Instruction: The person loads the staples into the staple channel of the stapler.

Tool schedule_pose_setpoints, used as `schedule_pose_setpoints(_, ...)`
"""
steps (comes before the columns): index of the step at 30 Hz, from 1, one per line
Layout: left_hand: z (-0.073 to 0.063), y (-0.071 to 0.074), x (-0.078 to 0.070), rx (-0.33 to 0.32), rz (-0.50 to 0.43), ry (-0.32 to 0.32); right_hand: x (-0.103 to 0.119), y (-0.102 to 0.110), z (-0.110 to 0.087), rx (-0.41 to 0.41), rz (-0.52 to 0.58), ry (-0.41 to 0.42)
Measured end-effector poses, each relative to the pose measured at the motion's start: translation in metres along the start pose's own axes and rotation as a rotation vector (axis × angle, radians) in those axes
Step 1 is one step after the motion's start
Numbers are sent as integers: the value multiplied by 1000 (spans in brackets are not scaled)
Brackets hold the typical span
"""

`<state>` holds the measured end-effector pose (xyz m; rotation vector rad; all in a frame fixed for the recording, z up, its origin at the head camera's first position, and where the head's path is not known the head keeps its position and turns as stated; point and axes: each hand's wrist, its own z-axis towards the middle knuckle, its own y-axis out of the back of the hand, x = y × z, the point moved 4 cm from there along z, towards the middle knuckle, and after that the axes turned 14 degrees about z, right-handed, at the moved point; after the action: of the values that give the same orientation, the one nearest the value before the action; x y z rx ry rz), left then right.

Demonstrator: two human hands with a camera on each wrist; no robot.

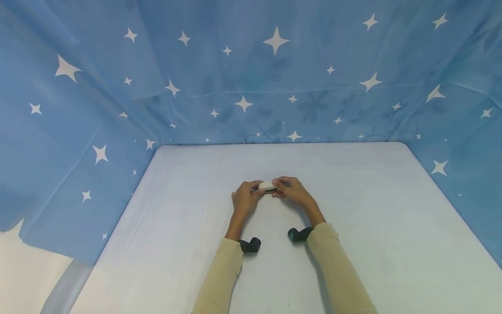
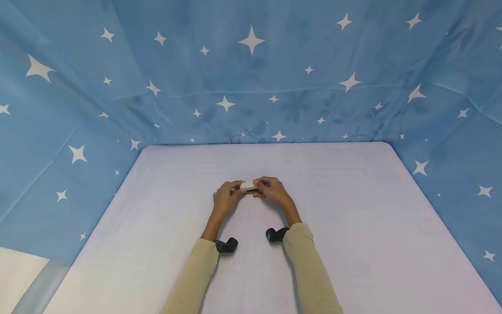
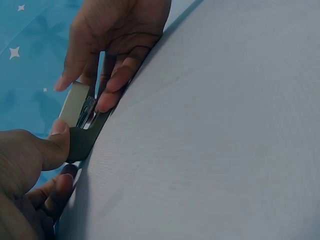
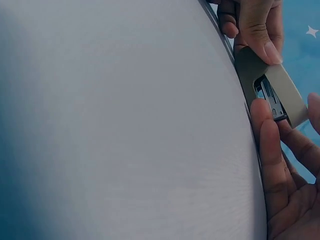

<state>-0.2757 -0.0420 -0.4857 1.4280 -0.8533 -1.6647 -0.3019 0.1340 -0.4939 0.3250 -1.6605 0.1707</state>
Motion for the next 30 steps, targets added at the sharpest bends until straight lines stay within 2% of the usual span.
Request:
schedule_pose_setpoints(5, 1, -1, -1, 9, 2, -1, -1, 0, 1, -12, 2, 23)
schedule_pose_setpoints(12, 2, -1, -1, 21, -13, 0, 1, 1, -2, -16, 24, 121)
schedule_pose_setpoints(19, 4, -5, -3, 8, 10, 23, 1, 1, -1, -58, -10, 52)
schedule_pose_setpoints(24, 4, -6, -5, 0, 18, 40, -6, 3, 1, -95, -19, 51)
schedule_pose_setpoints(30, 5, -7, -8, -12, 18, 64, -4, 5, 1, -142, -47, 65)
